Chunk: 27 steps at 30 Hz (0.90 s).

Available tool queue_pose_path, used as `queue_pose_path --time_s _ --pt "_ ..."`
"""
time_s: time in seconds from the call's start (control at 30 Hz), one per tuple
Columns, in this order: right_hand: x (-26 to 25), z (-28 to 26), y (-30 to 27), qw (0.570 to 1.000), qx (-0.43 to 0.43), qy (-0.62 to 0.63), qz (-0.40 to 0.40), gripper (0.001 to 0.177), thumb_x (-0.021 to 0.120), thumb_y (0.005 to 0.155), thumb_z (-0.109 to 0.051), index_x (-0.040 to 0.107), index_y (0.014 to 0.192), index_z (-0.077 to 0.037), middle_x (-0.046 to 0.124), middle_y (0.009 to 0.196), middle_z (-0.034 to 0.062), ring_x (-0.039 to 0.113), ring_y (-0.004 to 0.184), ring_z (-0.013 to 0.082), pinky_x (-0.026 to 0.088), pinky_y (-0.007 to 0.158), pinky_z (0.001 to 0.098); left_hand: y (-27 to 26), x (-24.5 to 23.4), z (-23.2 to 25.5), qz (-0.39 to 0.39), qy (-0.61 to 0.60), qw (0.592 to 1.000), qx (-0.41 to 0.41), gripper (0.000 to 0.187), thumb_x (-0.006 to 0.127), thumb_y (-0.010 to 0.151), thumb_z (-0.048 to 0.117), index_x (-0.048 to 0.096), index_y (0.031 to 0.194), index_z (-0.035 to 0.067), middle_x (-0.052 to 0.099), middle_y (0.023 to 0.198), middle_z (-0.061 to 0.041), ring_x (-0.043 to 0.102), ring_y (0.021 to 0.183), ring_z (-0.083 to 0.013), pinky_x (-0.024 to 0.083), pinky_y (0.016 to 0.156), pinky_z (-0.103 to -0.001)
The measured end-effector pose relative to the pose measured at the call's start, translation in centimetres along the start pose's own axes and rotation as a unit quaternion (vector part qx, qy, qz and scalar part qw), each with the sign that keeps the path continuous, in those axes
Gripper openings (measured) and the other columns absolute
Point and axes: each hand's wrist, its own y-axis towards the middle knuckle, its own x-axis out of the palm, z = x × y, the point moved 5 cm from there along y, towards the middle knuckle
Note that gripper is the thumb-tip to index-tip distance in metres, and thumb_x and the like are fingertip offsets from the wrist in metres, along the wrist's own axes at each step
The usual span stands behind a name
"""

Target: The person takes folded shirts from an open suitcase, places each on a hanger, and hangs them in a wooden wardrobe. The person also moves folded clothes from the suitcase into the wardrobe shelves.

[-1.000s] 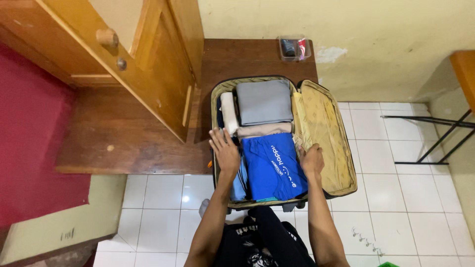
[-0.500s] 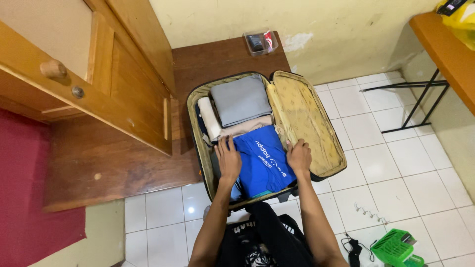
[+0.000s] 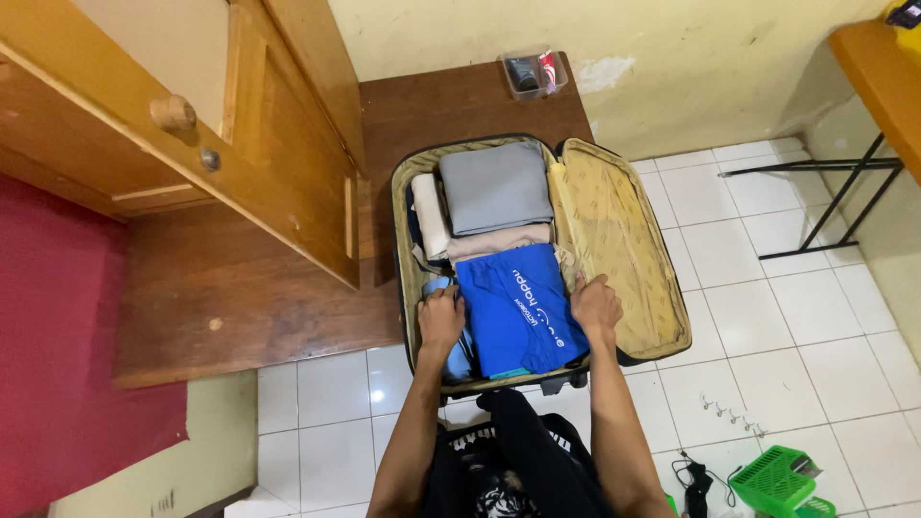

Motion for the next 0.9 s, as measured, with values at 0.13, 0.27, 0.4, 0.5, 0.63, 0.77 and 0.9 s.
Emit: queue_pose_path --time_s 0.13,0.27,0.4,0.5,0.63,0.77,0.9 --pt "0.7 -0.7 -2.4 1.000 0.020 -0.003 0.002 0.061 0.049 0.102 -0.052 0.059 0.122 0.005 0.068 0.114 0.0353 0.062 0.111 0.0544 0.048 0.097 0.0596 -0.6 -1.6 -1.4 -0.004 0.000 1.000 0.003 0.028 0.068 0.091 0.022 0.073 0.115 0.009 0.073 0.104 -0.015 0.067 0.102 -0.0355 0.047 0.091 -0.048" --pt "1.1 -1.2 -4.3 0.999 0.030 -0.011 0.003 0.064 0.048 0.103 -0.054 0.059 0.124 0.006 0.068 0.115 0.0356 0.063 0.112 0.0546 0.048 0.098 0.0593 -1.4 -3.2 -2.7 -0.011 -0.004 1.000 0.016 0.027 0.068 0.092 0.021 0.073 0.115 0.009 0.073 0.102 -0.015 0.067 0.100 -0.0350 0.046 0.090 -0.048" --pt "1.6 -1.4 -6.1 0.998 0.053 -0.009 0.016 0.066 0.049 0.102 -0.054 0.059 0.125 0.006 0.066 0.116 0.0359 0.061 0.113 0.0552 0.047 0.098 0.0601 -2.5 -4.6 -4.1 -0.015 -0.011 0.999 0.042 0.027 0.069 0.090 0.021 0.073 0.114 0.009 0.073 0.101 -0.015 0.068 0.099 -0.0349 0.046 0.090 -0.048" --pt "2.4 -1.8 -7.7 0.997 0.068 -0.006 0.023 0.067 0.049 0.103 -0.054 0.059 0.126 0.008 0.066 0.116 0.0374 0.061 0.114 0.0557 0.047 0.099 0.0594 -3.4 -5.4 -5.2 -0.033 -0.024 0.998 0.053 0.026 0.069 0.090 0.021 0.073 0.114 0.009 0.072 0.100 -0.016 0.068 0.099 -0.0349 0.046 0.089 -0.049" --pt "4.3 -2.3 -10.1 0.995 0.101 0.003 0.019 0.069 0.048 0.104 -0.054 0.059 0.127 0.010 0.066 0.119 0.0386 0.061 0.116 0.0560 0.047 0.102 0.0584 -4.5 -6.4 -6.9 -0.044 -0.030 0.996 0.075 0.026 0.065 0.090 0.015 0.073 0.114 0.009 0.072 0.101 -0.016 0.068 0.097 -0.0348 0.047 0.088 -0.048" --pt "5.7 -2.7 -11.8 0.993 0.118 0.013 0.022 0.069 0.050 0.102 -0.055 0.059 0.126 0.010 0.063 0.122 0.0390 0.059 0.116 0.0565 0.046 0.101 0.0587 -5.3 -8.0 -8.5 -0.031 -0.043 0.996 0.079 0.023 0.063 0.091 0.013 0.074 0.111 0.009 0.073 0.100 -0.015 0.068 0.096 -0.0351 0.047 0.089 -0.048" --pt "5.9 -2.0 -11.9 0.994 0.108 0.005 -0.001 0.069 0.052 0.100 -0.055 0.062 0.125 0.008 0.064 0.123 0.0375 0.060 0.117 0.0552 0.047 0.101 0.0573 -6.4 -9.7 -9.0 0.003 -0.063 0.994 0.092 0.021 0.063 0.093 0.015 0.074 0.109 0.008 0.073 0.099 -0.014 0.066 0.096 -0.0327 0.045 0.090 -0.046"
